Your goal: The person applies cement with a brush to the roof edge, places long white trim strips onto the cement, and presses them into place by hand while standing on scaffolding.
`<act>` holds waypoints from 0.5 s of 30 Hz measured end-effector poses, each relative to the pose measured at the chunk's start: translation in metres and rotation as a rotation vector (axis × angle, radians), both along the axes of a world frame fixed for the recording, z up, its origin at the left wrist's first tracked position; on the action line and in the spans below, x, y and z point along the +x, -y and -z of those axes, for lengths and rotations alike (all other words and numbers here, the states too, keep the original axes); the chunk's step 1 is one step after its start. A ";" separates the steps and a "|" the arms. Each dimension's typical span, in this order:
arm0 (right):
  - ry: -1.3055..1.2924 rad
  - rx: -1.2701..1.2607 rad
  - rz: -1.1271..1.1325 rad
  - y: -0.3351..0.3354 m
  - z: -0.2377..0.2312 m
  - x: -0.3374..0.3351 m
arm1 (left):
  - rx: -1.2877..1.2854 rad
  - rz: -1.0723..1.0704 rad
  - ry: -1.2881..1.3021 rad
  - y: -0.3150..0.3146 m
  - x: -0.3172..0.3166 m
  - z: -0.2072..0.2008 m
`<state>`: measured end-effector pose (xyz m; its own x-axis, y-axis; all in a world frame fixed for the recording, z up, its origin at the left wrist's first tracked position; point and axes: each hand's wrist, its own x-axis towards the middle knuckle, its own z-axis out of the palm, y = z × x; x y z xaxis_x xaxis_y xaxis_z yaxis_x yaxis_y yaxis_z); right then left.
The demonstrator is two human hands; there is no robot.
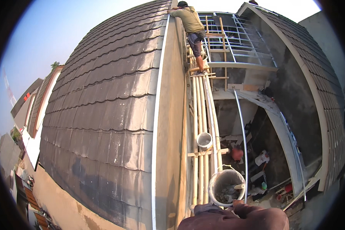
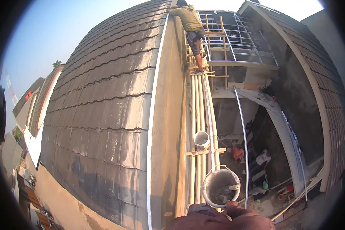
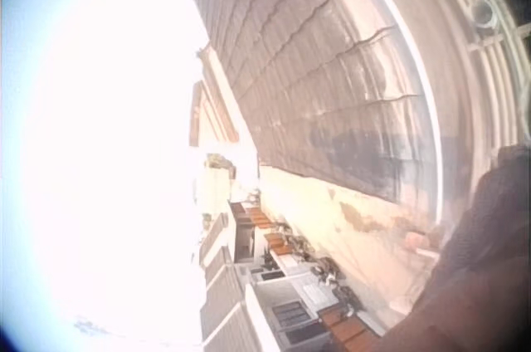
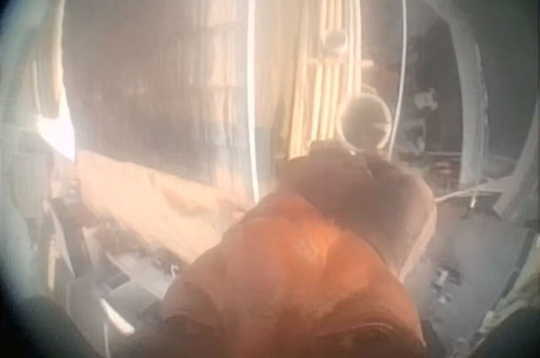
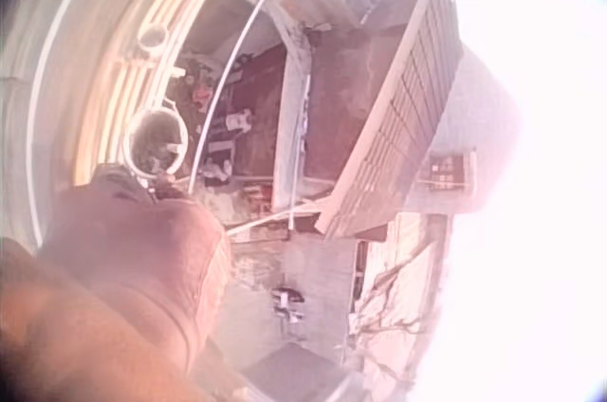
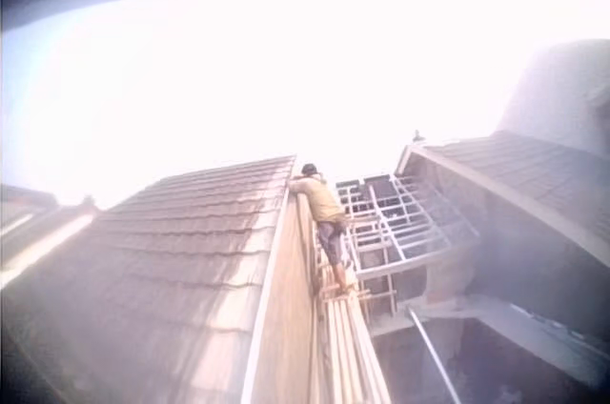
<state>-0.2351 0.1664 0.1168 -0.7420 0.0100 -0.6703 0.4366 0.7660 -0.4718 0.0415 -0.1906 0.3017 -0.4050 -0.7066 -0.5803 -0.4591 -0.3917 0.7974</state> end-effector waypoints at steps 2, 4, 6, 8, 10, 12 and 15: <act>-0.070 0.382 -0.058 -0.015 0.008 0.013 | 0.015 -0.021 0.011 -0.003 0.009 0.008; -0.183 0.583 -0.334 -0.022 0.013 0.023 | 0.034 -0.041 0.019 -0.006 0.019 0.019; -0.234 0.701 -0.497 -0.025 0.015 0.027 | 0.053 -0.074 0.030 -0.009 0.033 0.032; -0.146 0.558 -0.467 -0.029 0.017 0.025 | 0.072 -0.112 0.042 -0.013 0.050 0.049; -0.080 0.442 -0.436 -0.036 0.023 0.021 | 0.096 -0.154 0.050 -0.018 0.072 0.069; -0.041 0.368 -0.439 -0.047 0.035 0.017 | 0.101 -0.200 0.049 -0.024 0.101 0.093; 0.005 0.297 -0.476 -0.067 0.067 0.015 | 0.115 -0.259 0.067 -0.034 0.142 0.131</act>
